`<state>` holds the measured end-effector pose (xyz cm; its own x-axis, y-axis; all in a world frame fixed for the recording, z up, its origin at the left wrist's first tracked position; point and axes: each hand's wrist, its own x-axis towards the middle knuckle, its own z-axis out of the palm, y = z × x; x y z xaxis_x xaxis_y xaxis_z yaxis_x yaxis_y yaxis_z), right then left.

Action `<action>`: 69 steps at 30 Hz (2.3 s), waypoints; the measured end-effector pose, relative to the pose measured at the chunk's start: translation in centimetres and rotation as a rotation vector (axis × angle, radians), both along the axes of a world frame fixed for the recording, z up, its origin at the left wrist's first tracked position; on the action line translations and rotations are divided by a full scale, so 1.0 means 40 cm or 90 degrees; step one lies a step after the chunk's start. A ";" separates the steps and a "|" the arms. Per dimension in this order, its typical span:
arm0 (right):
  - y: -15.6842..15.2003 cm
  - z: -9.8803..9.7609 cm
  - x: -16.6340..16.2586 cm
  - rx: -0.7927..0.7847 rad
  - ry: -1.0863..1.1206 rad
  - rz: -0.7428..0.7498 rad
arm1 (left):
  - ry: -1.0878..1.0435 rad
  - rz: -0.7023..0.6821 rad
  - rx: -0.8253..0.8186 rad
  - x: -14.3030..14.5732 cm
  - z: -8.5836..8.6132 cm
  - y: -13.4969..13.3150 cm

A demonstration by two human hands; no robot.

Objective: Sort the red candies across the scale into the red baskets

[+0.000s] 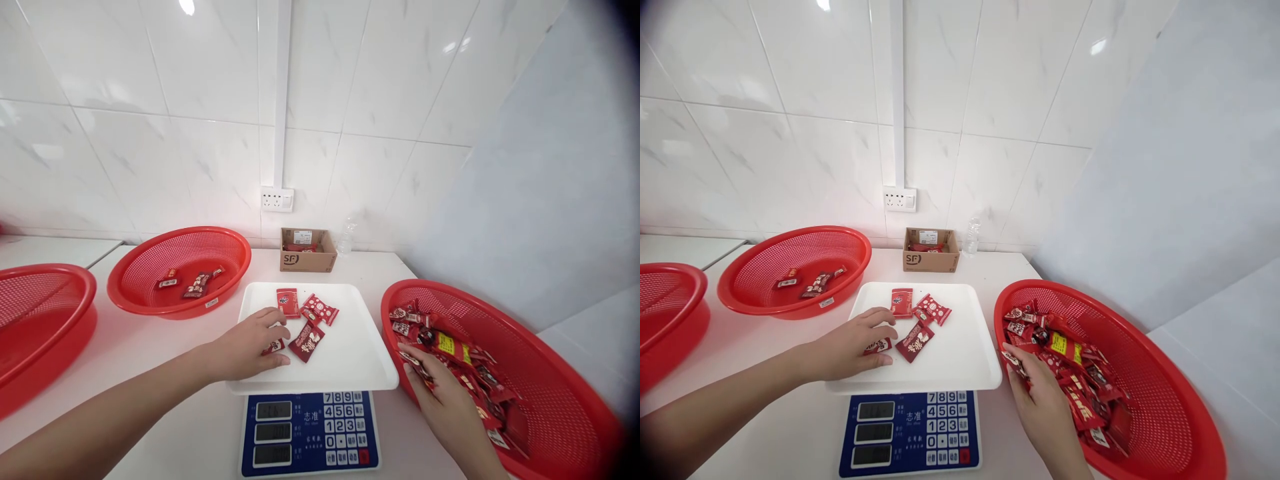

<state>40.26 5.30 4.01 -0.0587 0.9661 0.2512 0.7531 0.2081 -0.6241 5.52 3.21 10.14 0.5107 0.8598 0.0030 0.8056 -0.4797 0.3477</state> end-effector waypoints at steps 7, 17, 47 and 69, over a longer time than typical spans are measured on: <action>-0.004 -0.002 0.001 -0.007 -0.006 0.001 | 0.037 -0.142 -0.080 0.070 -0.008 -0.010; -0.007 0.004 -0.001 0.017 -0.024 0.010 | -0.049 -0.122 -0.070 0.097 0.007 -0.021; 0.004 -0.003 0.000 0.037 -0.054 0.027 | 0.063 0.013 -0.017 0.100 -0.022 0.097; 0.017 -0.036 0.021 0.086 -0.039 0.027 | 0.315 0.467 0.088 -0.425 -0.065 -0.108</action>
